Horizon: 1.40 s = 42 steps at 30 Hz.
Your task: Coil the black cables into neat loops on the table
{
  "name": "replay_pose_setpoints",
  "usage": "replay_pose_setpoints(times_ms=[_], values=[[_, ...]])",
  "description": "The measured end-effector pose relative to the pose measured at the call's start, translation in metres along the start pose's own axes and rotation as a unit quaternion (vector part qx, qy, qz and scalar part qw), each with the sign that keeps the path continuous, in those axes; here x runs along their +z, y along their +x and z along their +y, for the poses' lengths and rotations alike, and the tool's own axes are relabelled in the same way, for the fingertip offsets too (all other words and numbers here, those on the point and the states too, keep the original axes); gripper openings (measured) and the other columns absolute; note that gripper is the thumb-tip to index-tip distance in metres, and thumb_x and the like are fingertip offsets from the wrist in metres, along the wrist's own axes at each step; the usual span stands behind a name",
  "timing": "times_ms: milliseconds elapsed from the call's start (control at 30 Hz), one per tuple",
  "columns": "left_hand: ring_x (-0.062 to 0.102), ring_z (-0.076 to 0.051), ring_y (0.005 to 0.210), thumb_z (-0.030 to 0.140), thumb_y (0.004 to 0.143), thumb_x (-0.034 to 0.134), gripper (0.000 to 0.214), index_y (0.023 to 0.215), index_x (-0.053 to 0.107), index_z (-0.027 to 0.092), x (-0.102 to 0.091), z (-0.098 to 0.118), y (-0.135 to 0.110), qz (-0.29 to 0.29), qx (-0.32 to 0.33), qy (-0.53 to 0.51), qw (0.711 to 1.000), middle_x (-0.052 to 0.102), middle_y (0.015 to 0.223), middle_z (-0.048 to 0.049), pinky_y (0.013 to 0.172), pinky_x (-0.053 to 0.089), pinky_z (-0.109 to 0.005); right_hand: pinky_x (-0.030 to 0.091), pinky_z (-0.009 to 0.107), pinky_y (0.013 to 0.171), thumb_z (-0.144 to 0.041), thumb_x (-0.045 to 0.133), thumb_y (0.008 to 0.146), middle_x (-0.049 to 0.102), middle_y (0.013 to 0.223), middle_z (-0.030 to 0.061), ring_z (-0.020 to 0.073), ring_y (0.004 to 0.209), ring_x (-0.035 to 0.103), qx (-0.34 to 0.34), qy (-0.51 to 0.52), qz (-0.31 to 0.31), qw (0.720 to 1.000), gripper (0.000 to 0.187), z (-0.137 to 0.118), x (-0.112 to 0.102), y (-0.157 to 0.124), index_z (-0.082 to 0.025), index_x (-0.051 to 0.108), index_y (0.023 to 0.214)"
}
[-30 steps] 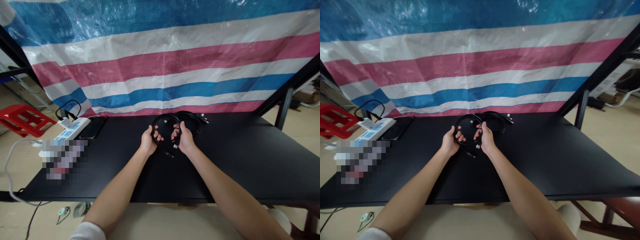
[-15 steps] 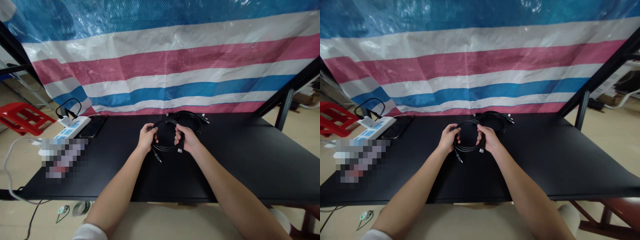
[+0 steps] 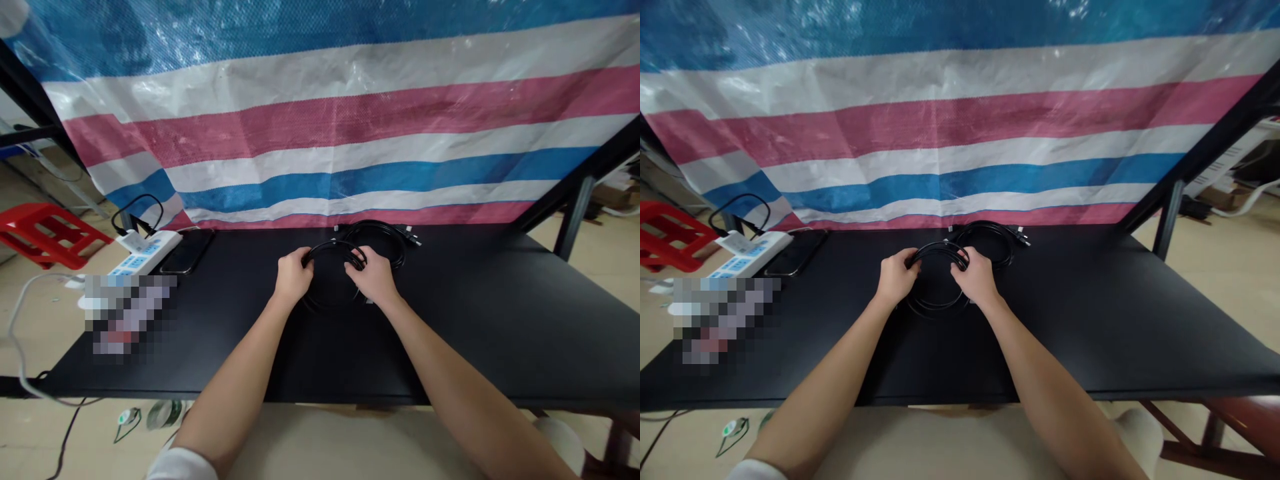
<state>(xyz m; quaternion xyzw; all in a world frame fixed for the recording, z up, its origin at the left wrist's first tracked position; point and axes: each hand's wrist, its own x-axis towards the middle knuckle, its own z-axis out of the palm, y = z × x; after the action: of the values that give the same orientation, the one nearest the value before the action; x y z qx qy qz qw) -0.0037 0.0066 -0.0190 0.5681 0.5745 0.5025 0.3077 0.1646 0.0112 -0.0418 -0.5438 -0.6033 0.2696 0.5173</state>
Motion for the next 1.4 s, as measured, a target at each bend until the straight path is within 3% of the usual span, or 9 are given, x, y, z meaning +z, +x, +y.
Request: replay_pose_setpoints(times_ms=[167,333,567,767,933,1100,1233,1333,1400], values=[[0.062,-0.027,0.09,0.008,0.063,0.062,0.02,0.073,0.07,0.023,0.0,0.0,-0.002,0.012,0.033,0.027,0.999,0.066,0.084,-0.0075,0.095,0.041,-0.039,0.048,0.038,0.069,-0.022,0.063,0.061,0.065,0.083,0.0048,0.0238,0.075,0.062,-0.054,-0.167,-0.003,0.985,0.037,0.002,-0.001,-0.002,-0.025,0.062,0.098],[0.061,-0.028,0.093,0.01,0.064,0.064,0.016,0.073,0.069,0.022,0.001,0.001,-0.003,0.014,0.012,0.017,1.0,0.064,0.077,-0.0072,0.096,0.04,-0.04,0.045,0.035,0.061,-0.027,0.061,0.067,0.06,0.064,0.0038,0.0232,0.065,0.06,-0.062,-0.206,-0.017,0.976,0.002,0.005,-0.001,-0.002,-0.025,0.061,0.066],[0.062,-0.029,0.081,0.008,0.055,0.072,0.019,0.06,0.064,0.025,-0.002,0.002,0.0,-0.039,-0.016,0.02,0.999,0.062,0.063,-0.0031,0.089,0.044,-0.039,0.048,0.035,0.061,-0.025,0.065,0.066,0.061,0.056,-0.0008,0.0198,0.055,0.06,-0.018,-0.034,0.029,0.999,0.003,0.008,-0.001,0.002,-0.026,0.064,0.069],[0.063,-0.032,0.084,0.001,0.059,0.064,0.028,0.073,0.067,0.025,0.0,0.002,-0.003,-0.042,-0.034,0.103,0.993,0.06,0.062,-0.0035,0.092,0.04,-0.044,0.037,0.027,0.034,-0.025,0.061,0.067,0.059,0.053,-0.0036,0.0132,0.033,0.048,0.132,0.086,-0.013,0.987,0.004,-0.002,0.002,0.001,-0.023,0.061,0.07],[0.063,-0.033,0.084,0.007,0.067,0.061,0.019,0.073,0.066,0.024,-0.002,-0.001,-0.001,-0.022,-0.028,0.151,0.988,0.059,0.06,-0.0051,0.09,0.04,-0.043,0.039,0.028,0.048,-0.014,0.06,0.064,0.053,0.047,-0.003,0.0138,0.044,0.05,0.017,-0.102,-0.063,0.993,0.019,-0.008,-0.004,0.001,-0.024,0.053,0.051],[0.065,-0.027,0.076,0.012,0.073,0.059,0.015,0.073,0.068,0.024,-0.013,-0.005,0.007,-0.054,0.02,0.184,0.981,0.063,0.063,-0.0047,0.082,0.045,-0.037,0.041,0.031,0.057,-0.015,0.064,0.062,0.05,0.048,0.001,0.0205,0.058,0.056,0.009,-0.292,-0.138,0.946,0.026,-0.019,-0.007,0.003,-0.023,0.049,0.043],[0.065,-0.022,0.079,0.016,0.079,0.054,0.016,0.085,0.069,0.021,-0.024,-0.005,0.012,-0.12,0.039,0.241,0.962,0.067,0.067,-0.0029,0.081,0.046,-0.032,0.046,0.032,0.066,-0.021,0.062,0.067,0.065,0.073,0.0093,0.0267,0.08,0.063,0.036,-0.416,-0.206,0.885,0.004,-0.04,-0.001,0.008,-0.019,0.065,0.067],[0.066,-0.021,0.084,0.017,0.082,0.052,0.019,0.091,0.068,0.02,-0.03,-0.005,0.015,-0.141,0.029,0.294,0.945,0.07,0.076,-0.0035,0.082,0.047,-0.03,0.048,0.031,0.068,-0.017,0.06,0.068,0.068,0.091,0.0145,0.0276,0.088,0.064,0.041,-0.461,-0.271,0.844,0.02,-0.057,0.007,0.015,-0.016,0.068,0.086],[0.065,-0.021,0.087,0.017,0.082,0.052,0.021,0.095,0.068,0.019,-0.034,-0.006,0.016,-0.148,0.025,0.319,0.936,0.071,0.083,-0.0049,0.083,0.047,-0.029,0.049,0.028,0.063,-0.013,0.059,0.068,0.069,0.086,0.015,0.0251,0.081,0.067,0.065,-0.461,-0.322,0.824,0.021,-0.066,0.013,0.022,-0.013,0.068,0.086]])
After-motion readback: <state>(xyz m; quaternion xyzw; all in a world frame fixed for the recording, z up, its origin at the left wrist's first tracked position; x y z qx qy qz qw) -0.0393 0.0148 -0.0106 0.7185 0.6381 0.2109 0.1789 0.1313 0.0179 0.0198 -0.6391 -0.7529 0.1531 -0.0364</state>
